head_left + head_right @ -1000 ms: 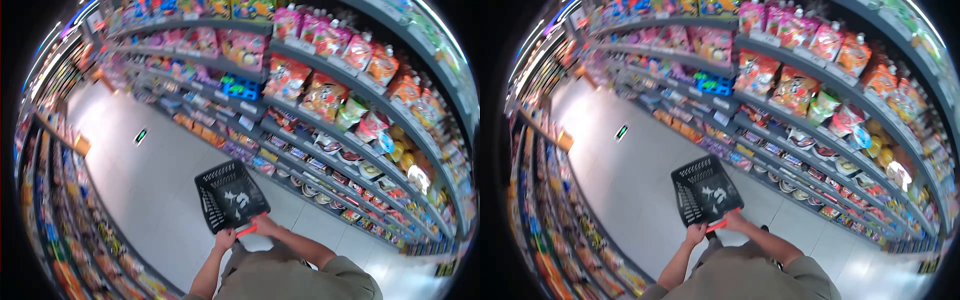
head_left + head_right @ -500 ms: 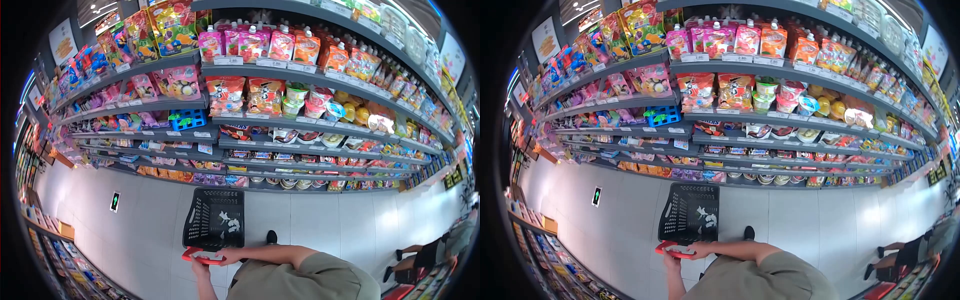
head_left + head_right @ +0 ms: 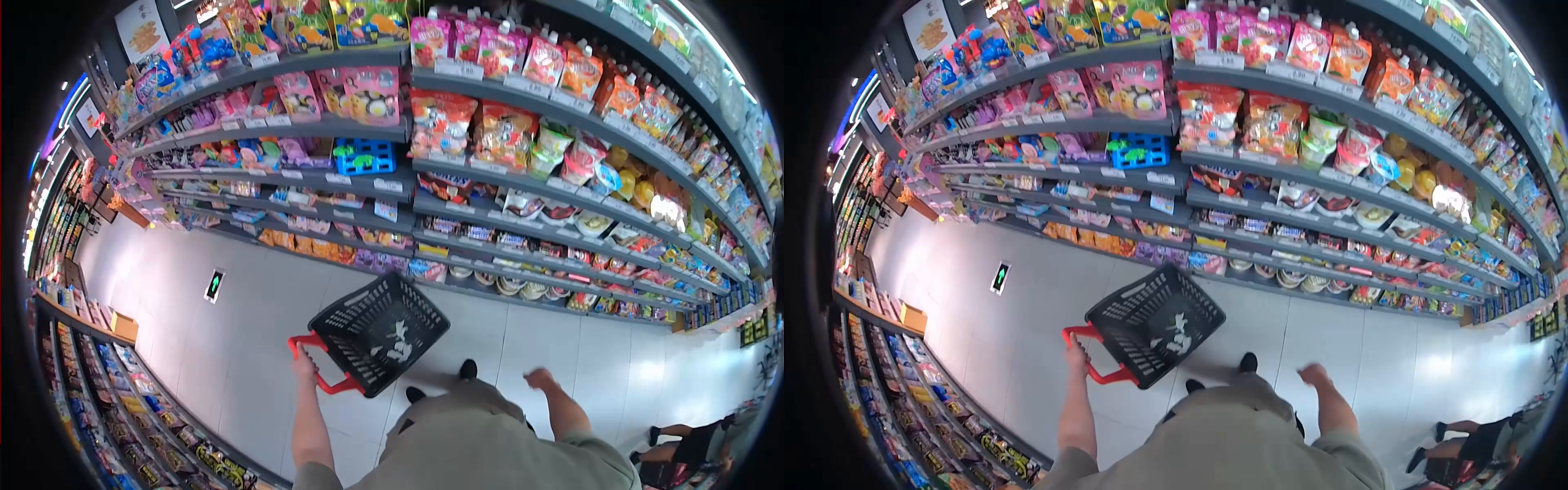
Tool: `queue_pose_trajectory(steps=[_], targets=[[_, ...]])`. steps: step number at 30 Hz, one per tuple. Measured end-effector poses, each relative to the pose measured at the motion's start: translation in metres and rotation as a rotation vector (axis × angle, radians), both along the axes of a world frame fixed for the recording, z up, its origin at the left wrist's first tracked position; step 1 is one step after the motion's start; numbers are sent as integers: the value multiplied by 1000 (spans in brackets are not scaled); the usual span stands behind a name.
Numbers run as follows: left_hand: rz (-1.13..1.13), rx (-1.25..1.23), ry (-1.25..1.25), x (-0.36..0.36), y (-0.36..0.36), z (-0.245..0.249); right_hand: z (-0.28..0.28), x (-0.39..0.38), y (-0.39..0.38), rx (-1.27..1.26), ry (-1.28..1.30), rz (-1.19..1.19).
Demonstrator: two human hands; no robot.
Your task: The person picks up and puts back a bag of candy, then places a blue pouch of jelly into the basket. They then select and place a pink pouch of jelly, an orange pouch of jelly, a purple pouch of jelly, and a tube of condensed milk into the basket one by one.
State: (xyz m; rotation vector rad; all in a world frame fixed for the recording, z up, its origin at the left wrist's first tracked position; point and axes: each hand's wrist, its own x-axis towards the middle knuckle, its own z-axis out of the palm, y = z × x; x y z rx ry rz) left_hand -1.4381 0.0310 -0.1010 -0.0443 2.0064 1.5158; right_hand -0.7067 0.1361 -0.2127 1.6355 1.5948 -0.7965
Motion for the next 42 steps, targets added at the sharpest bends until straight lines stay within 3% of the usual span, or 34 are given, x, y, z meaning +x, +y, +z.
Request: queue_pose_trajectory(steps=[1, 2, 4, 5, 6, 7, 9, 12, 14, 16, 18, 20, 21, 23, 28, 30, 33, 37, 40, 42], targets=[[-21, -41, -24, -13, 3, 2, -45, 40, -24, 89, 21, 167], [-42, -88, -47, -23, 6, 0, -9, 38, -35, -43, 27, 114], [-74, -115, -21, -40, 5, -5, 5, 48, -70, -5, 249, -198], [-100, -160, 5, -45, 5, -6, 2, 50, -77, -156, 330, -488], [-98, -154, 12, -46, 4, -7, 40, 21, -82, -71, 286, -823], [-117, -169, 73, -43, 2, -6, 46, 10, -77, -141, 338, -822], [-129, -186, 139, -31, -3, -2, 48, -7, -59, -215, 392, -814], [-66, -206, 185, -4, -16, 5, 29, -31, -4, -153, 382, -493], [-62, -219, 184, 14, -30, 4, 43, -50, 37, -6, 520, -495], [-8, -228, 247, 29, -38, -7, 45, -59, 82, 199, 752, -175], [49, -238, 311, 38, -52, -38, 86, -89, 130, 175, 699, -242], [103, -474, 810, 29, -53, -73, 97, -110, 173, 229, 740, -107], [107, -464, 811, 28, -47, -67, 94, -119, 194, 303, 762, 14], [74, -353, 264, 34, -46, -48, 89, -138, 224, 422, 826, 178], [-1, -437, 165, 63, -27, -4, 128, -181, 252, 375, 923, 210], [17, -472, -30, 73, -15, 15, 130, -184, 251, 307, 991, 220], [61, -262, -30, 68, -12, 0, 132, -179, 246, 275, 954, 248], [176, -255, -77, 57, 14, 10, 100, -160, 234, 220, 836, 178], [236, -167, -138, 42, 28, 6, 100, -161, 224, 71, 738, 26], [335, -183, -87, 30, 39, 7, 101, -172, 227, 103, 745, 46]])
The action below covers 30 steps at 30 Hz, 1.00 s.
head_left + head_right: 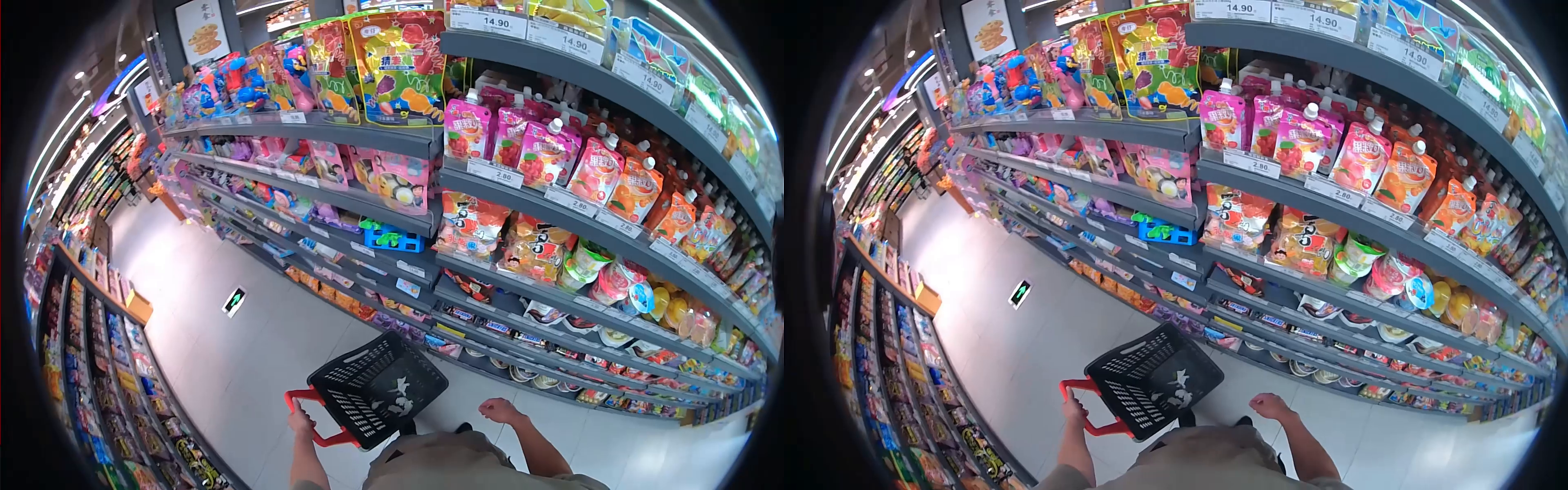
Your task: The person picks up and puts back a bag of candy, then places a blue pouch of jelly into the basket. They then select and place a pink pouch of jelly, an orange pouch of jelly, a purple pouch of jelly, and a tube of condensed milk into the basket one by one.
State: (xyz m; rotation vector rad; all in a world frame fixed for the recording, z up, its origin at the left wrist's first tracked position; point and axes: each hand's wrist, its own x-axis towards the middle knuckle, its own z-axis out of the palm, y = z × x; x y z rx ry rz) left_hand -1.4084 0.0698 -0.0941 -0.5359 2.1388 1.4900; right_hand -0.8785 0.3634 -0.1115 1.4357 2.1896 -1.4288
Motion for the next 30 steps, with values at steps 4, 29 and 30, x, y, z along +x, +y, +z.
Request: queue_pose_trajectory(steps=[4, 29, 30], targets=[[-34, 47, -11, -36, 8, 5, 20, -30, -3, 207, 36, -18], [-180, -50, 13, -132, 3, -9, 399, -161, 72, 482, 500, 215], [-182, -53, 15, -133, 1, -7, 423, -163, 81, 527, 512, 202]])
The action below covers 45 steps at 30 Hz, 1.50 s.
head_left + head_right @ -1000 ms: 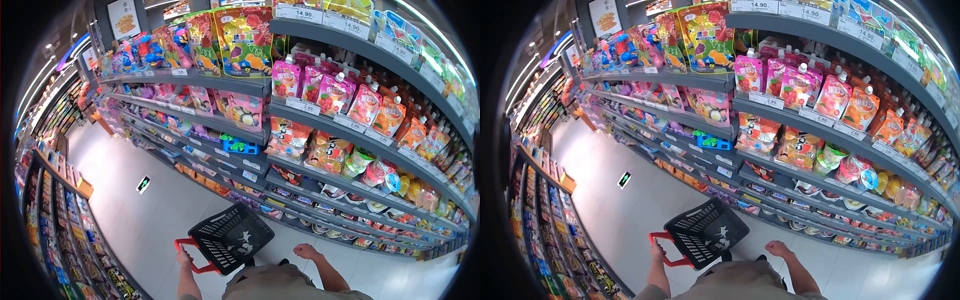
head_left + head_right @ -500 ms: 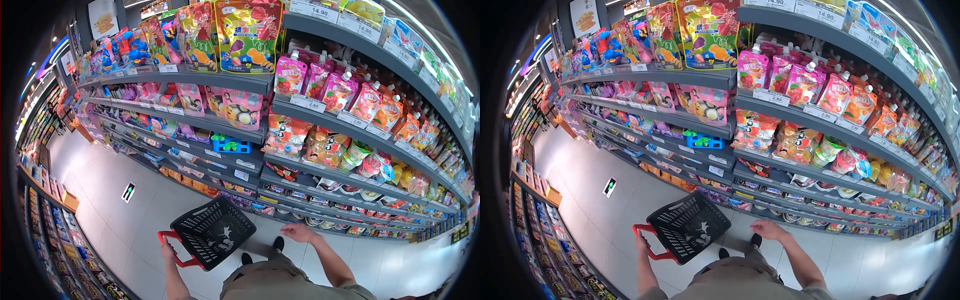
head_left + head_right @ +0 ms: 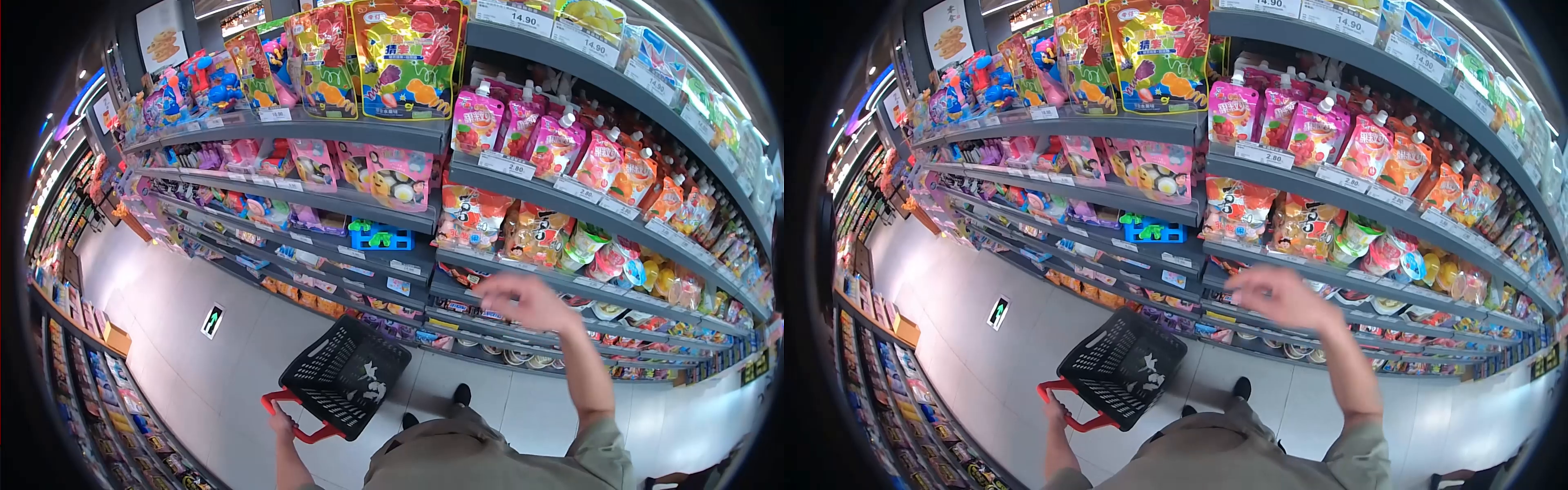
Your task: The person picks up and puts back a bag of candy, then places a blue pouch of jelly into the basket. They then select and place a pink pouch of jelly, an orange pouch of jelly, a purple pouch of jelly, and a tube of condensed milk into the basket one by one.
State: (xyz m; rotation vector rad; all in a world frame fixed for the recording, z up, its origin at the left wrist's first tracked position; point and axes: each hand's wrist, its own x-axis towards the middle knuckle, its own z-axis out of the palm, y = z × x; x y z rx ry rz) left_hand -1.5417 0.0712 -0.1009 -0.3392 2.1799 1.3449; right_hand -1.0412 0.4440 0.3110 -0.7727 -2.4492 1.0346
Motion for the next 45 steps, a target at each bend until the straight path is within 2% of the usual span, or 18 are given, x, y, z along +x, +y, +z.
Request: queue_pose_trajectory(steps=[2, 4, 6, 10, 14, 16, 18, 20, 22, 25, 29, 32, 37, 40, 41, 45], targets=[[1, 56, -42, -3, -1, 2, 35, -6, 17, 98, 161, -82], [-22, 32, -38, -5, 0, 5, 69, -18, 36, 25, 413, -183], [-46, 5, -36, -8, 1, 5, 116, -28, 48, 133, 315, -369], [-79, -14, -50, -15, -2, 1, 134, -52, 119, 355, 447, -428], [-124, -21, -4, -22, -4, -5, 146, -71, 144, 489, 338, -607], [-111, -37, 31, -21, -4, -7, 148, -79, 153, 487, 334, -611], [-137, -45, 60, -19, 0, -10, 147, -76, 163, 356, 363, -551], [-115, -88, 141, -22, 1, -20, 144, -74, 178, 501, 265, -619], [-98, -62, 70, -20, 2, -13, 137, -71, 193, 676, 232, -583], [-100, -82, 79, -18, 5, -4, 149, -82, 165, 456, 76, -680], [-115, -95, 86, -18, 4, -7, 146, -86, 175, 509, 62, -668], [-117, -94, 101, -16, 5, -7, 147, -89, 175, 452, 50, -650], [-124, -72, 114, -14, 4, -12, 150, -93, 181, 588, -136, -620], [-126, -66, 126, -13, 6, -8, 145, -90, 182, 493, -95, -570], [-116, -77, 106, -13, 5, -10, 139, -89, 183, 618, -51, -544], [-115, -40, 89, -12, 9, -12, 135, -89, 163, 720, -43, -534]])
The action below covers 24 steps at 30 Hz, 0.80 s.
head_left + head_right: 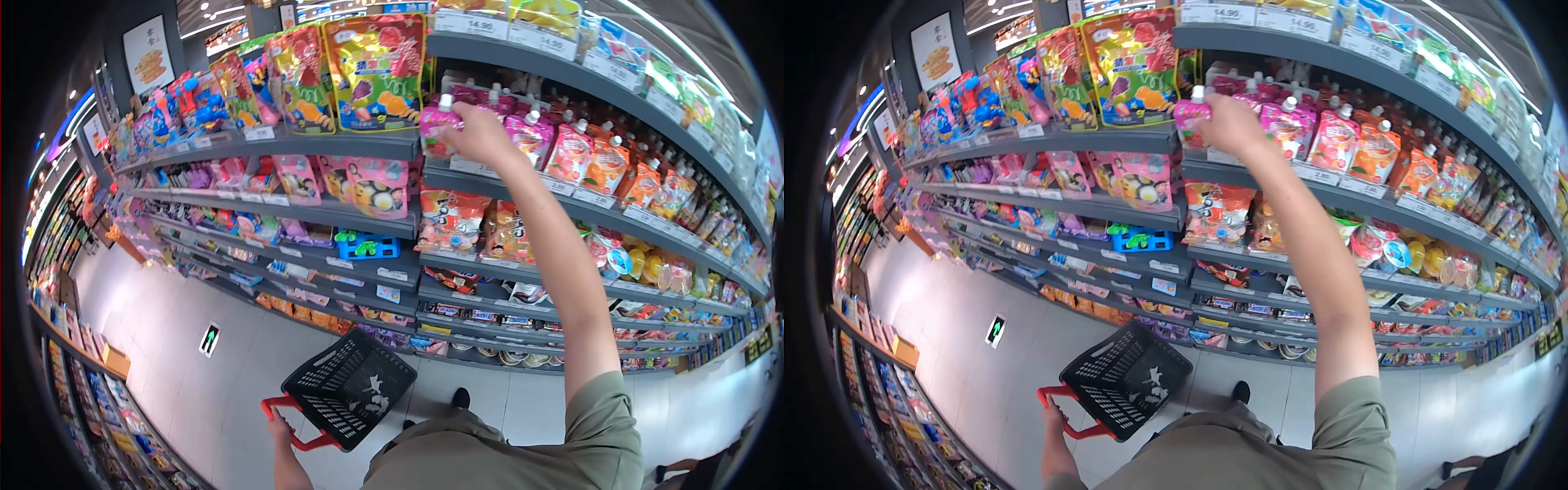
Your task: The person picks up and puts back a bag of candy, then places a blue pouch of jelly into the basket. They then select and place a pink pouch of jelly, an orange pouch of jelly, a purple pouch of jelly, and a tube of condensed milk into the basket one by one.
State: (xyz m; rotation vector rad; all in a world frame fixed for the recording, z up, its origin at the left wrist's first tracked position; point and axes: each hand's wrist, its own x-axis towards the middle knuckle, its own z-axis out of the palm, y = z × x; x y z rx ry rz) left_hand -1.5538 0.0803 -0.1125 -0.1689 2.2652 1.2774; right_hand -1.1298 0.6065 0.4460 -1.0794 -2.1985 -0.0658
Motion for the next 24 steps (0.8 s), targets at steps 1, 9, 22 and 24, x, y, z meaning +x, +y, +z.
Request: queue_pose_trajectory(steps=[1, 9, 22, 24], targets=[[12, 7, -4, 1, 1, 3, -5, 0, -2, 64, 1, 22], [11, 37, -13, -1, -2, 2, -18, 2, -17, 114, 92, 45], [-22, 61, 566, 39, 22, 124, 1, 40, -101, -150, 732, 305], [-173, 385, 471, 56, 47, 164, 0, 53, -124, -310, 772, 353]])
